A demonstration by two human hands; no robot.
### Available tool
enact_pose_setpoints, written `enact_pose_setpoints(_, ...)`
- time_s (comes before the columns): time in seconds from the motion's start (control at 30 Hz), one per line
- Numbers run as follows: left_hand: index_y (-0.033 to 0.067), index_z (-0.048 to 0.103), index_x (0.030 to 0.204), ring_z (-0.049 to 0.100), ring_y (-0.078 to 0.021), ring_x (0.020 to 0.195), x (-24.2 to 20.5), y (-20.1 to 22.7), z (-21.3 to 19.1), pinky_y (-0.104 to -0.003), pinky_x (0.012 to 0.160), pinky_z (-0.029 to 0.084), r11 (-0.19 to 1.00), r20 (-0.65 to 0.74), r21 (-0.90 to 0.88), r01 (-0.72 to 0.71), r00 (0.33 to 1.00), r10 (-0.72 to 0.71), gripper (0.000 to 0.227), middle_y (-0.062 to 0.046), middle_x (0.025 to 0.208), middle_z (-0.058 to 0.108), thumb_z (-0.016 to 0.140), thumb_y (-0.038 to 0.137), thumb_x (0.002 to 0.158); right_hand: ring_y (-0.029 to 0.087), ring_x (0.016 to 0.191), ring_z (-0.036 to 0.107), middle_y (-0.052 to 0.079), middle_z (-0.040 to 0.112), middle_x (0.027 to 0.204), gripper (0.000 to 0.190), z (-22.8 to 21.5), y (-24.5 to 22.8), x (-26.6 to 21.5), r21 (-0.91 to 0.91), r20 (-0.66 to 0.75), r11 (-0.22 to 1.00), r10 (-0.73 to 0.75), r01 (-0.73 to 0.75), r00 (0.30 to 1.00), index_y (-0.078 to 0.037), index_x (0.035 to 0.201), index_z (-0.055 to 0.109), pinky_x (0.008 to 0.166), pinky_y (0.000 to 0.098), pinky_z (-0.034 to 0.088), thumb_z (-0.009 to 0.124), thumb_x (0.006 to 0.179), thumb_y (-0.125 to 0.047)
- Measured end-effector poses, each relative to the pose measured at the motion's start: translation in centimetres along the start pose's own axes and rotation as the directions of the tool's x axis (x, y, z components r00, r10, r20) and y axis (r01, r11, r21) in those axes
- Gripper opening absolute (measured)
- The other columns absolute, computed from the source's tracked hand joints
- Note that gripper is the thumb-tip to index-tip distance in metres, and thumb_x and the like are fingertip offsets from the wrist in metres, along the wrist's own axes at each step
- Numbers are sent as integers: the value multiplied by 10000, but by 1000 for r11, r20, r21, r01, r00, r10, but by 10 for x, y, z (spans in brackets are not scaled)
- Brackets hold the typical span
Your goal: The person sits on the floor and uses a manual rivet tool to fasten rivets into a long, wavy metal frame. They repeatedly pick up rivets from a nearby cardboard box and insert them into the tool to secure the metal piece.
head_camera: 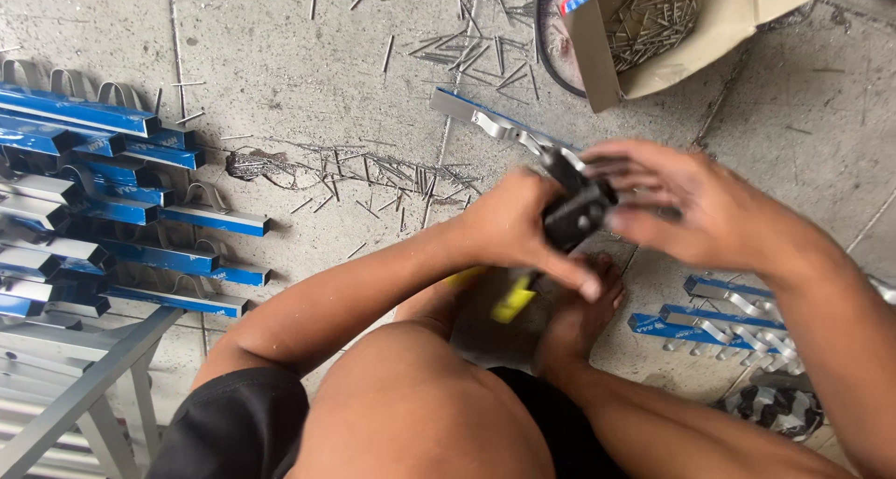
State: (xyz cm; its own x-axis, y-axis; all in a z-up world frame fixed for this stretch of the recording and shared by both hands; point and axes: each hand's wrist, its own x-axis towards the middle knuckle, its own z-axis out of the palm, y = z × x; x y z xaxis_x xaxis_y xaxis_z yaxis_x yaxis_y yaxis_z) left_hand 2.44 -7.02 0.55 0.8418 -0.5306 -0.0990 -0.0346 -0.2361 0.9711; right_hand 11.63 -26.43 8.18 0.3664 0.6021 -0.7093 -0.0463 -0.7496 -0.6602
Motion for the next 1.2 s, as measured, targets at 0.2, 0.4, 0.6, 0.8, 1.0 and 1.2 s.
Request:
enact_pose_setpoints(0.2,153,557,585,526,-40,502,36,1,35,-174,438,383,695,-469,-718,-36,763,-445,359,52,499,569,813,354,736,241,1038,692,128,743,1051,766,135,144,-36,526,131,848,-17,-55,991,3,1253,622,942,478,574,1012,616,-162)
enact_pose_setpoints(0.4,126,641,668,601,-83,560,36,-28,66,-210,513,480,598,-351,-801,24,791,-502,308,-57,561,637,832,352,754,432,875,697,261,662,829,621,136,99,-36,202,-399,903,430,-379,810,24,1029,608,790,521,528,951,636,-313)
enact_pose_setpoints(0.6,73,686,779,675,-128,662,26,-48,76,-263,630,556,467,-222,-879,95,785,-578,308,-86,677,696,832,342,804,258,666,700,137,687,622,286,113,77,-32,110,-286,893,450,-437,846,-87,745,671,680,376,527,858,676,-293)
enact_pose_setpoints(0.8,116,745,981,702,-137,905,18,-38,67,-321,849,562,368,-244,-927,-72,860,-448,316,-77,931,750,802,418,908,436,1241,626,316,666,1254,692,53,-17,-26,-209,-148,788,560,-579,815,28,1334,599,1100,555,479,763,833,-420)
enact_pose_setpoints(1.0,107,748,1133,718,-185,1094,20,-51,87,-340,980,531,-94,-90,-985,-148,886,-455,464,-79,1101,767,731,538,963,443,1024,730,240,773,1017,514,59,40,-10,-222,-178,784,552,-580,815,2,1143,725,919,533,564,756,774,-354)
enact_pose_setpoints(1.2,111,690,905,687,-221,908,32,-71,114,-364,911,516,-95,-109,-979,-182,850,-515,666,-91,891,679,616,773,904,395,782,758,190,749,716,330,70,50,-16,-218,-242,843,441,-492,864,-67,791,750,721,467,565,737,750,-394)
